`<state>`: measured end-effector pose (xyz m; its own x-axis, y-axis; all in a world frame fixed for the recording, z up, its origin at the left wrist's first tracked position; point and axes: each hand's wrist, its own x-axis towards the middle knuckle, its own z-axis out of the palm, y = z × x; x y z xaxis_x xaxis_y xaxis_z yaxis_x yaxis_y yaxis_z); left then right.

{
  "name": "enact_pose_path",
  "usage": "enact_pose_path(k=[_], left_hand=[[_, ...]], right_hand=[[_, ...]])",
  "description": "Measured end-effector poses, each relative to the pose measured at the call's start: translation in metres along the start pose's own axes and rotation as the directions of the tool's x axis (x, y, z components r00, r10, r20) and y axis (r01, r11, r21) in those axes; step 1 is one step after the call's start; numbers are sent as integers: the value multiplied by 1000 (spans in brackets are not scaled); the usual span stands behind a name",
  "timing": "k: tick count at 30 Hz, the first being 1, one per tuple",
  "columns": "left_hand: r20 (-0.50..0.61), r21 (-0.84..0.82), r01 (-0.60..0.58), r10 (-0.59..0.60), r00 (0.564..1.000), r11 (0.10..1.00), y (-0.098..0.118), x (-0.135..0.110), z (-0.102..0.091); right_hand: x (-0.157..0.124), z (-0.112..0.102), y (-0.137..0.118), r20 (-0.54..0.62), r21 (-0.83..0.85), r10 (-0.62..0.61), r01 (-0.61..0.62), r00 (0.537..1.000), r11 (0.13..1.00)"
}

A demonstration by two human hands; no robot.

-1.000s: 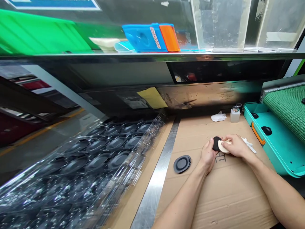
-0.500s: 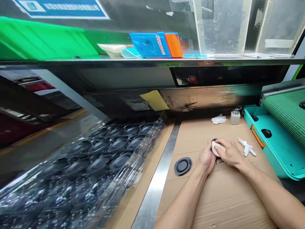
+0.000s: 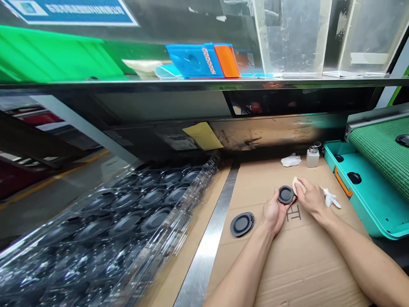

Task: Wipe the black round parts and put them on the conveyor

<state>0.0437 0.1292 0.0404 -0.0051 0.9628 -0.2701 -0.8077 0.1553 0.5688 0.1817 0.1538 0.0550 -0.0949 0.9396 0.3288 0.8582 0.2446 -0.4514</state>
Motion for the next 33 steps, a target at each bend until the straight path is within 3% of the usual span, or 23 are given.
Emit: enact_pose_path(k=[2,4,5,7,9,10,12,14,15,20,23,27,30,32,33], left_hand=[[-3,7,-6,6,1000,1000,0,0,0],[1,22,-6,6,1000,1000,1,0,0],[4,31,-7,7,1000,1000,0,0,-1],[17,55,-13,12,1000,998,-1,0,-1],[40,90,-35,31,999,995,-2,-2,-1],[49,109,-44,39,998,993,-2,-2,0],[42,127,-45,39,998,991,-2,-3,0],[17,104,-1,-1,1000,995,1,-3,0],[7,78,35,-35,999,996,4,-3,0],[101,-108,213,-202,974,971,18,-7,-2],[169,-157,238,-211,963,959,23,-11,-2],[175,-132,229,-204,963,965,24,-11,-1],[159,1,91,-90,983,996,21,-11,0],[132,176,-134,111,985,975,17,-13,0],[127,294,-265,237,963,918,14,-15,0]], right_hand=[[-1,-5,1,-31,127,27,-22,999,992],[-2,-10,0,28,247,-5,-2,1000,969],[-3,-13,0,112,292,-52,18,992,956],[-1,-18,3,322,332,-144,31,936,943],[3,-21,9,434,275,-133,10,891,962],[5,-22,13,406,206,-70,-17,911,978],[10,-22,20,224,49,80,-94,971,994],[12,-20,23,73,-37,157,-155,985,987],[12,-19,24,52,-46,160,-158,986,986],[7,-15,18,114,-45,101,-96,988,994],[5,-13,16,141,-62,87,-79,986,995],[3,-10,15,167,-40,33,-27,985,999],[0,-8,13,191,-25,2,3,982,1000],[-1,-8,12,198,-35,-3,10,980,999],[-1,-7,12,202,-41,-2,10,979,999]])
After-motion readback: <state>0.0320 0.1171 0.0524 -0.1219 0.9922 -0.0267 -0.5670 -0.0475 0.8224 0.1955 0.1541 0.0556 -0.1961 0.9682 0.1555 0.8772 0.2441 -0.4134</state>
